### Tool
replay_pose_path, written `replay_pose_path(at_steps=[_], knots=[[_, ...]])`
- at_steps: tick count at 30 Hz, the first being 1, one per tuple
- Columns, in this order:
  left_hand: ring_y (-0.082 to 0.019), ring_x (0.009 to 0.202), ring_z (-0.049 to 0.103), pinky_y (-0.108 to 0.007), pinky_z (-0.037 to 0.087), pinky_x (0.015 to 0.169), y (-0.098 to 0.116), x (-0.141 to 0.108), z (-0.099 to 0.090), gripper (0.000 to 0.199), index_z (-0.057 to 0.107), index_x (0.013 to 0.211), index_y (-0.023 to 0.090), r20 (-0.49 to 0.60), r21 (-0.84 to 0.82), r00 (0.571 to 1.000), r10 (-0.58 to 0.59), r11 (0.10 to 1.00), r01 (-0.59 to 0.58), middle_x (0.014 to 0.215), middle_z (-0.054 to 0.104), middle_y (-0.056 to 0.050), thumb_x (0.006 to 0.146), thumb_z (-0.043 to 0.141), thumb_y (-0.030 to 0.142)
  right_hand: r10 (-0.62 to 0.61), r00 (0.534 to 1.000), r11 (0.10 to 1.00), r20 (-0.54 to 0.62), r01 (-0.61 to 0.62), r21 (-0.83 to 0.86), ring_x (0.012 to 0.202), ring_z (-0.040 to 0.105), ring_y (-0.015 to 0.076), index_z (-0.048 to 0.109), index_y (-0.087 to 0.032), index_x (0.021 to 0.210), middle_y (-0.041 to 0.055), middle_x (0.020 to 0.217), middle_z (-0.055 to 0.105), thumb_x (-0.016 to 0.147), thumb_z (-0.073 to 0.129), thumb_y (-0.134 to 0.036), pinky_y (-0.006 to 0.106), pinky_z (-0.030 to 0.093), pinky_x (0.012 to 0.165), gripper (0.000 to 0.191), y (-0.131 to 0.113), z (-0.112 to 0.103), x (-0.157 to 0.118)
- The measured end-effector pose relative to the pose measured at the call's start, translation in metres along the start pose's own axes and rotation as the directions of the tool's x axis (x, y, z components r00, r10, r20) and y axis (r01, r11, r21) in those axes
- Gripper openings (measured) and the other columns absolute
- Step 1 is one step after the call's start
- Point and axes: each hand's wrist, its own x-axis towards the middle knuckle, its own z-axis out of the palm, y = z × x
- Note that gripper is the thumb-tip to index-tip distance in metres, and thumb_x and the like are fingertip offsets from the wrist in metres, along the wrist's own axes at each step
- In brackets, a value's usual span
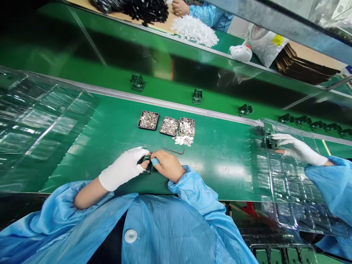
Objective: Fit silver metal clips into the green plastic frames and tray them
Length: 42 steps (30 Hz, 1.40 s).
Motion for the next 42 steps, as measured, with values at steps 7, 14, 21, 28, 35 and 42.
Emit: replay_pose_path(at_steps=[7,14,21,28,35,42], knots=[[-0.024,0.071,0.059,-0.04,0.047,0.083,0.01,0.002,-0.003,0.014,0.057,0.072,0.019,-0.037,0.328,0.997,0.061,0.943,-0.045,0.066,0.061,-0.006,0.081,0.047,0.018,-0.029,0.999,0.998,0.034,0.031,-0.05,0.091,0.061,0.0177,0.055,-0.019,0.096,0.0061,0.096,0.065,0.084,0.047,-0.009,0.029,0.049,0.083,0.018,-0.002,0.004,-0.001],[-0.026,0.068,0.059,-0.044,0.049,0.081,0.006,0.002,0.005,0.015,0.055,0.065,0.022,-0.112,0.301,0.992,0.066,0.953,-0.029,0.059,0.056,-0.004,0.077,0.047,0.019,0.037,0.998,0.996,0.055,-0.032,-0.086,0.092,0.06,0.0187,0.052,-0.021,0.094,0.0055,0.094,0.063,0.075,0.048,-0.003,0.03,0.047,0.083,0.026,-0.009,0.006,-0.001],[-0.025,0.101,0.061,-0.04,0.049,0.09,-0.013,0.005,0.0,0.031,0.056,0.11,0.017,-0.198,-0.12,0.98,-0.032,0.993,0.008,0.109,0.064,-0.01,0.089,0.043,0.036,0.226,0.971,0.974,-0.077,-0.223,0.051,0.076,0.06,0.0159,0.054,-0.022,0.089,0.0009,0.081,0.062,0.081,0.046,-0.012,0.026,0.046,0.072,0.015,0.001,0.003,0.0],[-0.029,0.121,0.048,-0.045,0.041,0.103,-0.025,-0.009,0.019,0.061,0.04,0.127,0.013,-0.235,-0.165,0.972,0.016,0.985,-0.056,0.127,0.05,-0.016,0.078,0.061,0.043,0.317,0.946,0.948,-0.064,-0.314,0.055,0.072,0.058,0.0166,0.058,-0.02,0.092,0.0008,0.078,0.063,0.08,0.047,-0.008,0.027,0.044,0.07,0.02,0.019,-0.002,0.003],[-0.028,0.119,0.05,-0.046,0.041,0.103,-0.04,-0.013,0.038,0.051,0.039,0.124,0.015,-0.271,-0.262,0.957,-0.101,0.965,0.027,0.124,0.051,-0.014,0.08,0.055,0.034,0.3,0.95,0.909,-0.089,-0.313,-0.275,0.091,0.051,0.0245,0.059,-0.018,0.087,0.0099,0.092,0.058,0.078,0.047,-0.006,0.038,0.042,0.083,0.02,0.031,-0.005,0.006],[-0.029,0.115,0.054,-0.045,0.044,0.099,-0.051,-0.012,0.035,0.05,0.044,0.122,0.017,-0.176,-0.198,0.984,-0.032,0.98,-0.004,0.121,0.057,-0.013,0.079,0.056,0.039,0.228,0.971,0.973,0.065,-0.23,0.018,0.085,0.057,0.0168,0.058,-0.02,0.095,0.0033,0.092,0.06,0.08,0.044,-0.005,0.028,0.044,0.079,0.025,0.03,-0.01,0.004]])
